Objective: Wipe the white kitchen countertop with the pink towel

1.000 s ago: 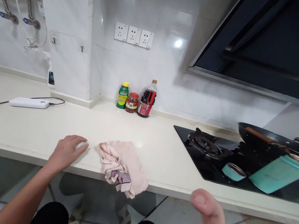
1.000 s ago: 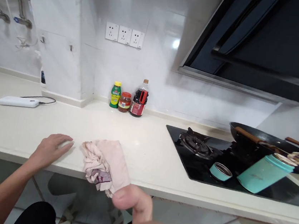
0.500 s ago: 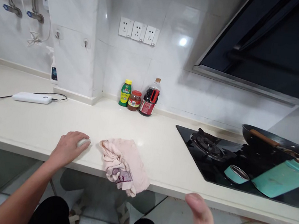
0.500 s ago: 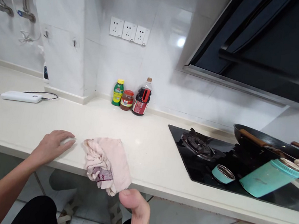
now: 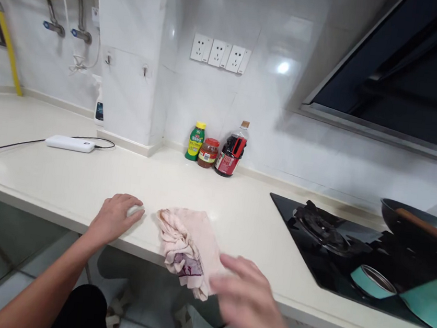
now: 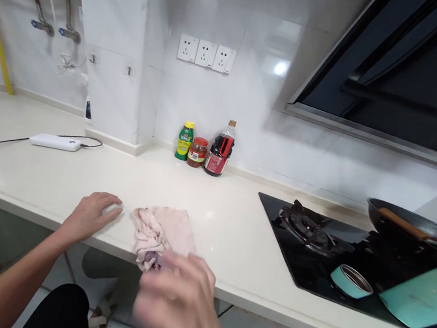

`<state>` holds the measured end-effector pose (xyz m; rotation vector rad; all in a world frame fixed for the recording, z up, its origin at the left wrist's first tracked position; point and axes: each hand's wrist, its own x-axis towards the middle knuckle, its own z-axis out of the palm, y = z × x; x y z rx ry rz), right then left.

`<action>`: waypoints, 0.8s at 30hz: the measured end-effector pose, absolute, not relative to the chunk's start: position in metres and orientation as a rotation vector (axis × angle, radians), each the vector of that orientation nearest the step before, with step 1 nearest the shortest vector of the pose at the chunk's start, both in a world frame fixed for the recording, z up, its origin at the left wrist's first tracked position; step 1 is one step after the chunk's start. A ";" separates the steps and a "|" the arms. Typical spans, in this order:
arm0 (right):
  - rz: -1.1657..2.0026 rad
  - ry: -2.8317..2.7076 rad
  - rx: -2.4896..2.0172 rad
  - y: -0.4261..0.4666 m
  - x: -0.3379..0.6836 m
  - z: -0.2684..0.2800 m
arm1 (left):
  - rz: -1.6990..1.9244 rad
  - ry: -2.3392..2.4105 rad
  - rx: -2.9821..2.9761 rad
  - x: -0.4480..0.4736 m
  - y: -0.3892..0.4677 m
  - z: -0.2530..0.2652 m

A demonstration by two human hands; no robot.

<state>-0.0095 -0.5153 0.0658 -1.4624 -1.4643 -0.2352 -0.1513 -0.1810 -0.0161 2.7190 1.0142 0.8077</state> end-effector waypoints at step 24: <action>0.298 -1.229 -1.476 -0.420 -0.027 -0.021 | 0.874 1.014 2.673 -0.152 -0.188 -0.013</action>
